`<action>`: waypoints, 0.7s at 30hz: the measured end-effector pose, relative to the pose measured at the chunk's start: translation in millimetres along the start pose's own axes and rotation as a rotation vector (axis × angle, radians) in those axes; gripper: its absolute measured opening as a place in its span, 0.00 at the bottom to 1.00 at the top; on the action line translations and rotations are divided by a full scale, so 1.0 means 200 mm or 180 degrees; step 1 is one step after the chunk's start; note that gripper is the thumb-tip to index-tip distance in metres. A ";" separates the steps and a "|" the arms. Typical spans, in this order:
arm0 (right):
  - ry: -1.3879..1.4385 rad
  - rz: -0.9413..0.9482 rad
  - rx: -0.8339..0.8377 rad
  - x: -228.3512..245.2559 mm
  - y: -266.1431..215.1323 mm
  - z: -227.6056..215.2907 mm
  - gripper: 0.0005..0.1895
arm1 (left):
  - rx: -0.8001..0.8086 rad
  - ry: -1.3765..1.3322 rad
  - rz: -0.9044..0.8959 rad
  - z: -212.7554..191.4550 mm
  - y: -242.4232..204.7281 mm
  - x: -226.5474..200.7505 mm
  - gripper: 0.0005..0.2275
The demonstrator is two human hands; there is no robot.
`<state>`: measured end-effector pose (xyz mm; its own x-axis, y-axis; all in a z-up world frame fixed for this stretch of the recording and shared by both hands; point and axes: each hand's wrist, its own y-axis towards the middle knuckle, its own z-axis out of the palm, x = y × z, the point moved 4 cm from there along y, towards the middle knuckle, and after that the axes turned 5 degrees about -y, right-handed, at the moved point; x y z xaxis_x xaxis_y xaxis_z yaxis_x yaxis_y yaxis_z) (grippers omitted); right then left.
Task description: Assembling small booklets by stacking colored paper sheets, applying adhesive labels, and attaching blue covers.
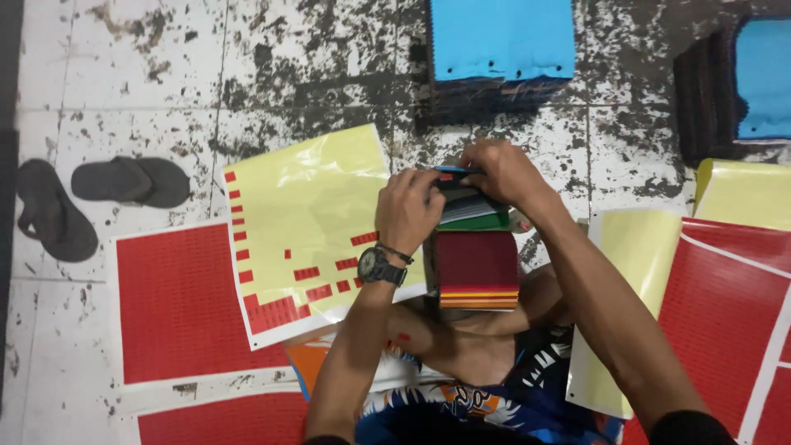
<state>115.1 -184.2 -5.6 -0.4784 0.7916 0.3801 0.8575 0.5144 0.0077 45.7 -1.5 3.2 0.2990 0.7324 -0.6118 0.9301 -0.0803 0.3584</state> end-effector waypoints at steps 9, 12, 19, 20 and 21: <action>-0.0930 -0.0707 -0.1603 0.06 -0.17 0.03 0.11 | -0.0692 -0.1501 -0.1069 -0.02 0.02 0.07 0.07; -0.0936 -0.0833 -0.1654 0.06 -0.19 0.04 0.12 | -0.0618 -0.1984 -0.1464 -0.04 0.07 0.02 0.06; 0.1757 -0.0007 0.0110 0.26 -0.20 -0.31 0.11 | -0.0008 -0.2408 -0.1373 0.07 0.22 0.01 0.18; 0.1925 -0.0088 0.0094 0.26 -0.19 -0.30 0.11 | 0.0077 -0.2263 -0.1188 0.10 0.24 0.00 0.19; 0.2093 -0.0170 0.0076 0.25 -0.19 -0.29 0.12 | 0.0160 -0.2117 -0.1003 0.12 0.26 -0.01 0.20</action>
<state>69.9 -182.8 66.2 -0.2982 0.4024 0.8656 0.8277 0.5606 0.0245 99.1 -22.6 6.0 0.0674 0.1622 -0.9845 0.9971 0.0237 0.0721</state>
